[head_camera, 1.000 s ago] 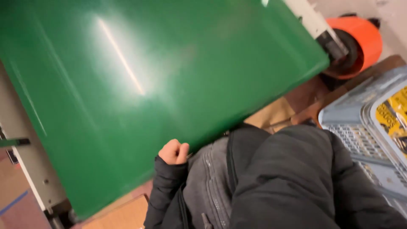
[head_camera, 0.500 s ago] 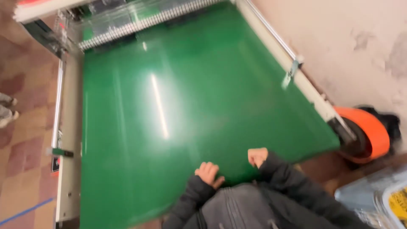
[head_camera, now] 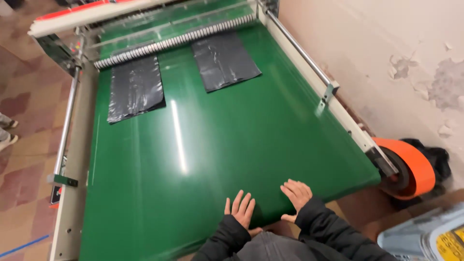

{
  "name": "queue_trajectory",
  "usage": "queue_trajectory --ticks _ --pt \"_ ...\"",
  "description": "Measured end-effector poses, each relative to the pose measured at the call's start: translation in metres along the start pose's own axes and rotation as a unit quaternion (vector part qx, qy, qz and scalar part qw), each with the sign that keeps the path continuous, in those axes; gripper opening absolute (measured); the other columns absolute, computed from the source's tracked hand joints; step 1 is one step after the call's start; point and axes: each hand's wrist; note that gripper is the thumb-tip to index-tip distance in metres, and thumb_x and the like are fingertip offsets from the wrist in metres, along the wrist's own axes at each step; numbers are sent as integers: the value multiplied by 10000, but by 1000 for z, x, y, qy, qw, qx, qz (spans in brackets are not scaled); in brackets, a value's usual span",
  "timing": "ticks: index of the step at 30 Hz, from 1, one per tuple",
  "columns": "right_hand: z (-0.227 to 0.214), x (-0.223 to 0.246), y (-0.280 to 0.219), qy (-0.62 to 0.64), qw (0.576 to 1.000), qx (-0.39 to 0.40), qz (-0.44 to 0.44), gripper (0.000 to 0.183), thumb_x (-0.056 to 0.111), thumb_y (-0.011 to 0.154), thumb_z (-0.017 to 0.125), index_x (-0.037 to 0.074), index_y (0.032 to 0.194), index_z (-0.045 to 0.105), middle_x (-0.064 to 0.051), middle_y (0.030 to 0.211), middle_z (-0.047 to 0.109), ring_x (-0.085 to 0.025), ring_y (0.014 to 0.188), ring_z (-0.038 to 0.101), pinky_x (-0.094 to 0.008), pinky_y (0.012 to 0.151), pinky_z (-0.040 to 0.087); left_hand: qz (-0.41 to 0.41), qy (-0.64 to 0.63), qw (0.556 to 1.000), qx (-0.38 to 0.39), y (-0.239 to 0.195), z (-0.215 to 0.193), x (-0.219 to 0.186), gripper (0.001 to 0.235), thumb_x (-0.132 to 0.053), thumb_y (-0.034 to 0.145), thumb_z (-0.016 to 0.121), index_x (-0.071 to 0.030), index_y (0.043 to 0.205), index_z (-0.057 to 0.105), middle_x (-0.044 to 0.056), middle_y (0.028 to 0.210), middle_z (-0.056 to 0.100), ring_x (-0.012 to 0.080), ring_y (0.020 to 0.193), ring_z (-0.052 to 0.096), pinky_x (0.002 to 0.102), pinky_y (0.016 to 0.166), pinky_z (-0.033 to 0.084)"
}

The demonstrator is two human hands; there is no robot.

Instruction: Folding plastic bags and inserting them into individual labeled plastic sleeves before placing them into a collection basket.

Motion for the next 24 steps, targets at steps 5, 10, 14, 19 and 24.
queue_trajectory --ticks 5,10,14,19,24 --pt "-3 1 -15 -57 998 17 2 1183 624 510 858 44 1447 425 -199 1487 411 -384 1422 327 -574 1150 232 8 55 998 -38 -1 14 -3 1135 -629 664 829 -31 1517 378 171 1627 275 393 1518 137 770 1075 162" --pt "-1 -4 -27 -84 996 29 20 1201 587 501 878 50 1472 418 -206 1534 384 -392 1458 307 -588 1174 222 2 46 998 -35 4 11 -14 1159 -602 646 843 -29 1527 356 173 1632 269 394 1525 142 750 1102 176" --pt "-10 -13 -36 -114 992 26 39 1199 530 492 898 60 1486 420 -210 1557 376 -399 1476 307 -593 1198 219 -2 41 999 -31 9 7 -20 1183 -570 618 862 -17 1529 349 190 1628 277 417 1524 165 710 1123 222" --pt "-32 -26 -43 -137 987 36 72 1193 483 493 906 49 1495 428 -217 1570 375 -405 1486 311 -603 1204 226 -2 29 999 -45 8 -17 -29 1121 -569 635 855 12 1485 412 216 1603 300 455 1505 183 694 1117 263" --pt "-43 -57 -67 -164 985 16 47 904 329 565 835 63 1381 549 -169 1448 516 -373 1437 424 -581 1184 296 33 25 997 -57 -3 1 -19 723 -460 673 851 -22 1198 615 204 1451 523 441 1400 425 629 1056 400"
Point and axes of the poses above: each hand's wrist, its own y-axis towards the middle knuckle, its own z-axis out of the palm, x = y × z
